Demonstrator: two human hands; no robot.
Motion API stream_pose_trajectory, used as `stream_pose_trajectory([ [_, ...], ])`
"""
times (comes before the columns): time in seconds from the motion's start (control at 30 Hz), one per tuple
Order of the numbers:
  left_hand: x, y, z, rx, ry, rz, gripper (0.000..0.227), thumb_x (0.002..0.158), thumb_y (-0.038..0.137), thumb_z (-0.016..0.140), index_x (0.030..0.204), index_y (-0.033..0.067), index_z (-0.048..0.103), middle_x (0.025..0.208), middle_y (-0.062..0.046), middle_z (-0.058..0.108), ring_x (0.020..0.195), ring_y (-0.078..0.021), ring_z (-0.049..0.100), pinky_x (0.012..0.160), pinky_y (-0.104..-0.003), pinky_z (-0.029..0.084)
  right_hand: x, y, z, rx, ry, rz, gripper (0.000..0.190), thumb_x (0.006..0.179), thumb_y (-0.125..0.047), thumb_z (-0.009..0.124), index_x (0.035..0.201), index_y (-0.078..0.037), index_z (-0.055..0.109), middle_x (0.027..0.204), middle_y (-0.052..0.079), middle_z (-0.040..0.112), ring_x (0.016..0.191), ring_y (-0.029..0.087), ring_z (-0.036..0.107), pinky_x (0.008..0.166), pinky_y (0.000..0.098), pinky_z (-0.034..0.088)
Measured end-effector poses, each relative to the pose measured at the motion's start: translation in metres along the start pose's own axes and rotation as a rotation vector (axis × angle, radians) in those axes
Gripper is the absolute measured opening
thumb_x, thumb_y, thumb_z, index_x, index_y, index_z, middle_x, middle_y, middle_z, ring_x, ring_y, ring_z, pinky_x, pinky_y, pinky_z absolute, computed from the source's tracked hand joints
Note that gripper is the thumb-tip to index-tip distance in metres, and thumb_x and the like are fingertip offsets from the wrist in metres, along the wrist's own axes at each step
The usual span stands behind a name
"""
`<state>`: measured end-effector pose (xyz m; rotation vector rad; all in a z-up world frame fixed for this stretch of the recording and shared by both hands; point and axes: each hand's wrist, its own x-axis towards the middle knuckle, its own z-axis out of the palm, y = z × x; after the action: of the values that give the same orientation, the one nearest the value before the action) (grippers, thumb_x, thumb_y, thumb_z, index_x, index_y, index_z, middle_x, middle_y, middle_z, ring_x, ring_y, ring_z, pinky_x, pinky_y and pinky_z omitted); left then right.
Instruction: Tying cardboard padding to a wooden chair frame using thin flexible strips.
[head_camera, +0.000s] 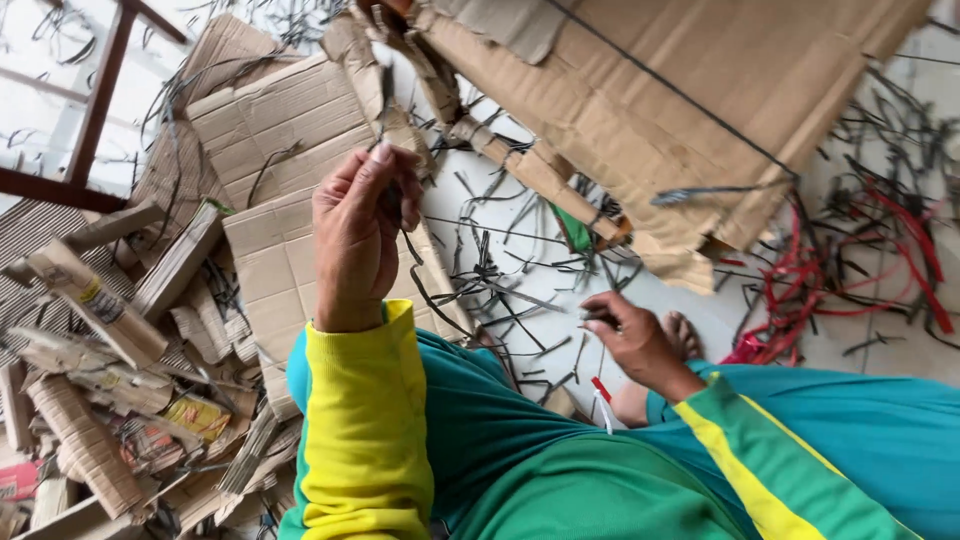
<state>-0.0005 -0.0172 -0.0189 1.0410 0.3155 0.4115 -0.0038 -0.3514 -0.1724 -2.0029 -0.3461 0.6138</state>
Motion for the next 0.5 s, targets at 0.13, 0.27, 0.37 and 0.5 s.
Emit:
stream_pose_trajectory([
  [0.13,-0.014,-0.028,0.028,0.032,-0.21,-0.09,0.024,0.1,0.021,0.066,0.097,-0.0017,0.072,0.073,-0.019,0.068,0.053,-0.017,0.067,0.05,-0.024,0.055,-0.035,0.031,-0.052,0.196,0.134,0.008,0.041,0.091,0.001,0.068,0.131,-0.008,0.065,0.105,0.017,0.077,0.088,0.02,0.075,0.088,0.0381,0.061],
  [0.27,-0.043,-0.029,0.085,0.136,-0.522,-0.197,0.019,0.097,0.02,0.067,0.091,0.0031,0.072,0.087,-0.017,0.075,0.063,-0.018,0.074,0.056,-0.026,0.061,-0.08,-0.005,-0.105,0.312,0.225,-0.057,0.039,0.09,0.003,0.068,0.129,-0.001,0.065,0.102,0.016,0.076,0.083,0.016,0.071,0.082,0.034,0.061],
  [0.37,-0.062,-0.031,0.132,0.232,-0.804,-0.267,0.019,0.099,0.019,0.063,0.1,0.0024,0.071,0.108,-0.015,0.073,0.068,-0.0146,0.069,0.061,-0.026,0.061,-0.113,-0.04,-0.133,0.311,0.242,-0.066,0.037,0.088,0.006,0.066,0.124,0.001,0.065,0.106,0.014,0.073,0.087,0.017,0.069,0.077,0.0303,0.059],
  [0.5,-0.077,-0.051,0.184,0.459,-1.178,-0.402,0.026,0.102,0.024,0.058,0.104,0.0029,0.073,0.072,-0.002,0.064,0.058,-0.0099,0.063,0.053,-0.023,0.055,-0.137,-0.077,-0.171,0.264,0.357,-0.196,0.034,0.087,0.013,0.064,0.119,0.004,0.06,0.11,0.015,0.071,0.086,0.018,0.069,0.08,0.0268,0.059],
])
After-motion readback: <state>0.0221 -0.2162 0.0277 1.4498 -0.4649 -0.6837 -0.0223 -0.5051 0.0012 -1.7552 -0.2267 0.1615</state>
